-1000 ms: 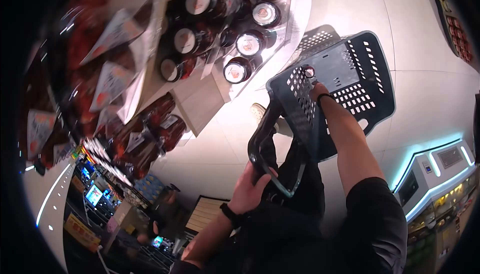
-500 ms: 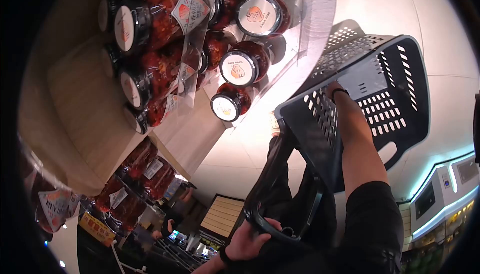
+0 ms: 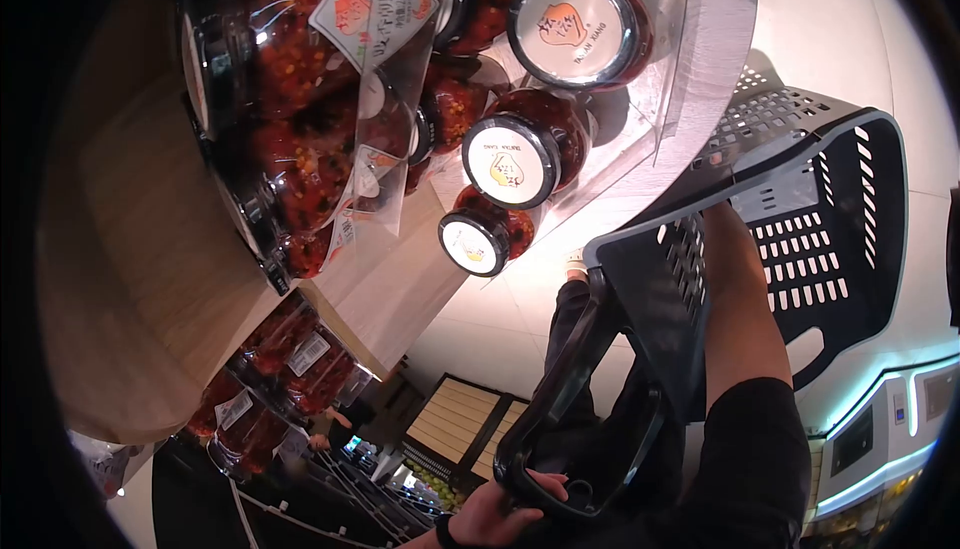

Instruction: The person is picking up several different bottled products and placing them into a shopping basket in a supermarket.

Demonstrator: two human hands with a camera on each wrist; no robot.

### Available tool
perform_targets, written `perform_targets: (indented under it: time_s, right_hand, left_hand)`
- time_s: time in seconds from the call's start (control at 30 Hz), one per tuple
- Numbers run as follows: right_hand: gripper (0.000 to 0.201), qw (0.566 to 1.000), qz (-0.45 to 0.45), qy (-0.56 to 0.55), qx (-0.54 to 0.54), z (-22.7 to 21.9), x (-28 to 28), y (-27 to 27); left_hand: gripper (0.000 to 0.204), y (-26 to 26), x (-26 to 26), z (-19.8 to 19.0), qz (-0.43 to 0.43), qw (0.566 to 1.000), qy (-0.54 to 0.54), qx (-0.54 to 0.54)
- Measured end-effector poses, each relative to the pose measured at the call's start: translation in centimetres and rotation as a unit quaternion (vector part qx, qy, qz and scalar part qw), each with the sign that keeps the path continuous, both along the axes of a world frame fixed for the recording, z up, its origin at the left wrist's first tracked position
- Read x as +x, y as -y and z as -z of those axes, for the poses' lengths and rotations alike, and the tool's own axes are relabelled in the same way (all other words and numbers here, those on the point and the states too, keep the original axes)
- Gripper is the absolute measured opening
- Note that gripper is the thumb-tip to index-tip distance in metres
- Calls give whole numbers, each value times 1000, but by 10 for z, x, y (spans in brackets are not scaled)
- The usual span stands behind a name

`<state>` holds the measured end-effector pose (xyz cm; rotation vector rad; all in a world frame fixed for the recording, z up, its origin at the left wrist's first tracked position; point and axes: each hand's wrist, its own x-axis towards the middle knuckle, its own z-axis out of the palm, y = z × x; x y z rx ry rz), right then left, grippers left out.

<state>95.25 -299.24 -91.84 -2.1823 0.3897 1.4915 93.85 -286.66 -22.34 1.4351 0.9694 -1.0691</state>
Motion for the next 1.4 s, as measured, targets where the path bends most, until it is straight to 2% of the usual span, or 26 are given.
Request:
perform_targets:
  time_s: [0.17, 0.23, 0.33, 0.37, 0.4, 0.43, 0.53, 0.57, 0.6, 0.67, 0.73, 0.77, 0.8, 0.87, 0.93, 0.97, 1.0, 1.07, 1.13, 1.2, 1.23, 1.27, 1.33, 1.37, 1.4]
  right_hand:
    - [48, 999, 28, 28, -13, 17, -14, 0]
    - [48, 998, 46, 48, -13, 36, -26, 4]
    - [48, 987, 91, 133, 22, 142, -92, 30]
    - [50, 991, 86, 100, -11, 45, -44, 29]
    - [52, 994, 81, 65, -43, -76, 17, 25]
    - [55, 992, 85, 73, -61, -108, 23, 29]
    - [54, 991, 104, 77, -37, -190, 41, 47]
    - [49, 985, 120, 120, -27, -209, 37, 56]
    - [45, 977, 134, 162, -16, -222, 28, 64]
    - [49, 966, 142, 214, 14, -248, 21, 77]
    - [45, 956, 176, 230, 42, -306, 15, 92]
    - [43, 936, 247, 225, 114, -305, 3, 102]
    - [39, 922, 223, 282, 143, -352, 6, 107]
    - [33, 909, 311, 202, 190, -433, 9, 104]
    - [29, 875, 341, 247, 241, -479, -1, 106]
    - [28, 866, 351, 233, 269, -514, 1, 104]
    - [28, 879, 331, 232, 252, -543, -1, 103]
    - [28, 859, 380, 193, 284, -593, -14, 95]
    - [30, 857, 353, 215, 306, -635, -25, 88]
    - [31, 837, 361, 210, 353, -680, -32, 72]
    - [32, 833, 349, 212, 373, -701, -36, 67]
    - [33, 837, 335, 212, 377, -720, -41, 63]
    - [34, 840, 314, 217, 385, -753, -48, 51]
    - [35, 837, 304, 226, 394, -766, -54, 45]
    - [35, 838, 299, 231, 393, -779, -58, 39]
  left_hand:
    - [42, -2, 0, -3, 8, 1000, -11, -11]
    - [38, -3, -3, -4, -19, 999, 6, -25]
    - [31, -5, -7, -9, -43, 998, -28, -31]
    - [30, -5, -7, -9, -19, 999, -7, -25]
    - [30, -5, -11, -11, -26, 999, -3, -29]
    - [31, -6, -17, -14, -20, 1000, 1, -22]
    - [36, -8, -21, -20, -15, 999, 27, -17]
    - [41, -6, -18, -25, -43, 999, 18, -29]
    - [40, -5, -21, -25, -65, 996, 54, -30]
    - [38, -4, -20, -31, -70, 994, 86, -13]
    - [38, -7, -33, -34, -49, 988, 142, -24]
    - [38, -8, -42, -34, -54, 985, 158, -29]
    - [38, -9, -39, -39, -59, 984, 163, -29]
    - [52, -16, -61, -36, -62, 978, 198, -38]
    - [54, -21, -67, -36, -70, 975, 206, -52]
    - [56, -25, -80, -28, -78, 969, 225, -69]
    - [43, -28, -79, -33, -74, 964, 244, -72]
    - [46, -32, -92, -32, -82, 951, 287, -78]
    - [64, -44, -97, -35, -65, 964, 240, -93]
    - [65, -49, -107, -35, -61, 958, 281, -14]
    - [63, -51, -111, -39, -9, 954, 288, 88]
    - [63, -56, -113, -48, -15, 951, 296, 83]
    - [61, -67, -115, -62, 64, 886, 412, 204]
    - [52, -72, -119, -64, 23, 883, 440, 164]
    - [52, -75, -121, -66, 18, 881, 445, 162]
